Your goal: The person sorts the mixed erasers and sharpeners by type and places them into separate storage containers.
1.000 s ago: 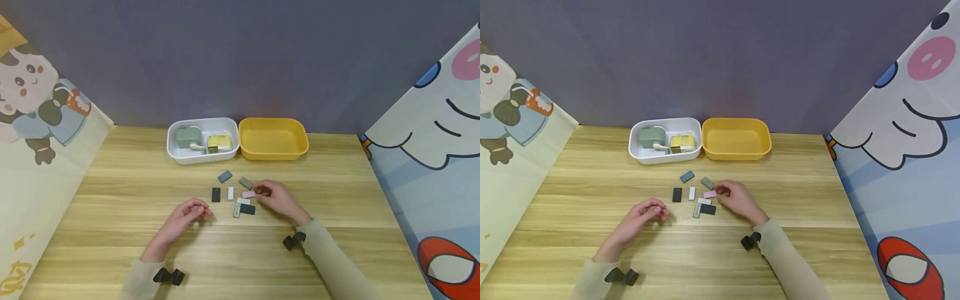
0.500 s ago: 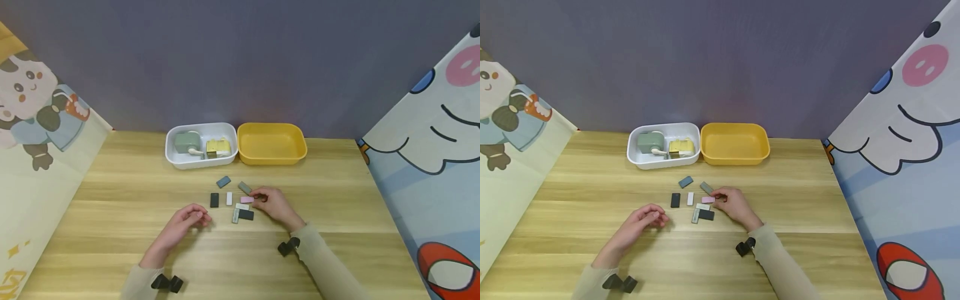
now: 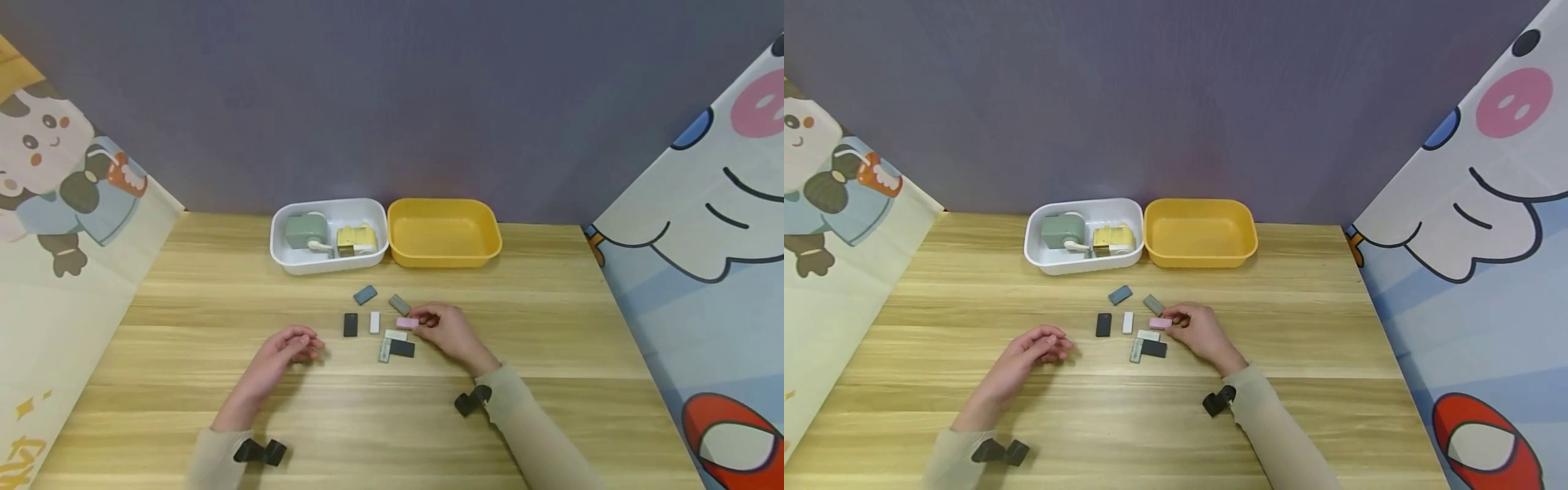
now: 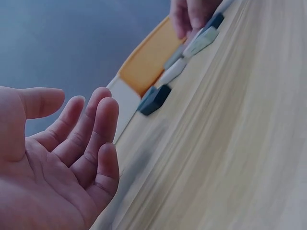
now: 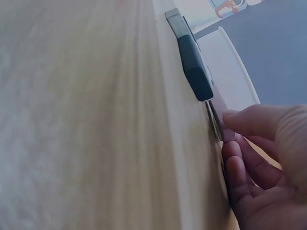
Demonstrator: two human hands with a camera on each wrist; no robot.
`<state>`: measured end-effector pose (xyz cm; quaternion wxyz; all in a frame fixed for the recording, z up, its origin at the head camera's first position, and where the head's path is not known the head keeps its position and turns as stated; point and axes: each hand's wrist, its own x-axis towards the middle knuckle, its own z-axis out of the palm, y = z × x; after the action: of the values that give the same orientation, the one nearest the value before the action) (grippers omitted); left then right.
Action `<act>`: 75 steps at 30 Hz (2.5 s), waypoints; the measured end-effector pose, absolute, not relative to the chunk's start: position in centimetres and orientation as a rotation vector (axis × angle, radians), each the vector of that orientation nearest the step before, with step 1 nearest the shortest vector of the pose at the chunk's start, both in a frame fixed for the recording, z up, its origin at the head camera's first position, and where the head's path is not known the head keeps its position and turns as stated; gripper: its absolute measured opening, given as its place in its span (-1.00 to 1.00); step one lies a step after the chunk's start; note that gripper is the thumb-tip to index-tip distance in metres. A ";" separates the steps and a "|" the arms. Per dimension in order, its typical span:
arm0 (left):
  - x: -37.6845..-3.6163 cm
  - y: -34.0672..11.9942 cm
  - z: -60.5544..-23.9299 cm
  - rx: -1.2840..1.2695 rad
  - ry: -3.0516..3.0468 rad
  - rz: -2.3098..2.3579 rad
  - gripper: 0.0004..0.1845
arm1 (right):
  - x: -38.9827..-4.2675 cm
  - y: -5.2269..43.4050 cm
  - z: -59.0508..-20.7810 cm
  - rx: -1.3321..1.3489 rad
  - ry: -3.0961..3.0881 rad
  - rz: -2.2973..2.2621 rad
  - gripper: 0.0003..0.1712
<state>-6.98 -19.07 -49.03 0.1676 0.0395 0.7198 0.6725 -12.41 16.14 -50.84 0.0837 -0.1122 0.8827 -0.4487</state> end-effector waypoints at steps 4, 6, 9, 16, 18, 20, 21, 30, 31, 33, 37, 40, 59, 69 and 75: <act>-7.1 -20.2 -48.9 0.094 2.083 1.914 -0.58 | -12.1 16.5 -50.7 -0.360 2.617 -1.370 -0.72; -7.1 -20.8 -48.9 0.086 2.103 1.917 -0.57 | -11.9 16.7 -50.6 -0.371 2.601 -1.395 -0.71; -7.1 -21.7 -48.8 0.055 2.131 1.935 -0.57 | -11.7 17.1 -50.5 -0.381 2.580 -1.441 -0.72; -6.8 -23.3 -48.9 0.020 2.157 1.968 -0.55 | -11.4 17.8 -50.0 -0.404 2.573 -1.516 -0.75; -6.8 -23.7 -48.9 0.010 2.166 1.966 -0.54 | -11.3 18.0 -49.6 -0.399 2.564 -1.553 -0.74; -6.7 -24.2 -48.9 -0.004 2.176 1.964 -0.54 | -11.4 18.2 -49.2 -0.403 2.558 -1.593 -0.75; -6.6 -24.4 -48.9 -0.009 2.182 1.962 -0.53 | -11.4 18.4 -49.0 -0.408 2.560 -1.611 -0.75; -6.6 -25.8 -48.4 -0.023 2.216 1.966 -0.51 | -12.5 19.9 -46.8 -0.555 2.623 -1.750 -0.77; -6.6 -25.8 -48.4 -0.022 2.208 1.967 -0.52 | -12.6 19.9 -46.2 -0.558 2.630 -1.759 -0.78; -6.7 -25.5 -48.5 -0.014 2.190 1.959 -0.53 | -12.6 20.0 -44.8 -0.551 2.644 -1.769 -0.79; -6.7 -24.6 -48.7 -0.013 2.167 1.946 -0.54 | -12.9 20.1 -42.6 -0.503 2.680 -1.741 -0.81; -6.6 -23.8 -48.7 -0.006 2.153 1.949 -0.54 | -13.6 20.4 -41.8 -0.458 2.690 -1.739 -0.81; -6.5 -18.8 -49.4 0.152 1.973 1.922 -0.59 | -21.9 22.1 -42.5 -0.317 2.696 -1.751 -0.73; -6.2 -17.7 -49.1 0.204 1.959 1.876 -0.60 | -26.2 21.2 -42.3 -0.316 2.767 -1.615 -0.73; -6.2 -17.4 -48.8 0.228 1.954 1.860 -0.61 | -28.6 21.0 -41.9 -0.321 2.794 -1.516 -0.73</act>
<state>-6.19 -17.38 -48.84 0.2156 0.0823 0.7048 0.6708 -28.63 20.97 -41.87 -0.0264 -0.1005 0.8742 -0.4744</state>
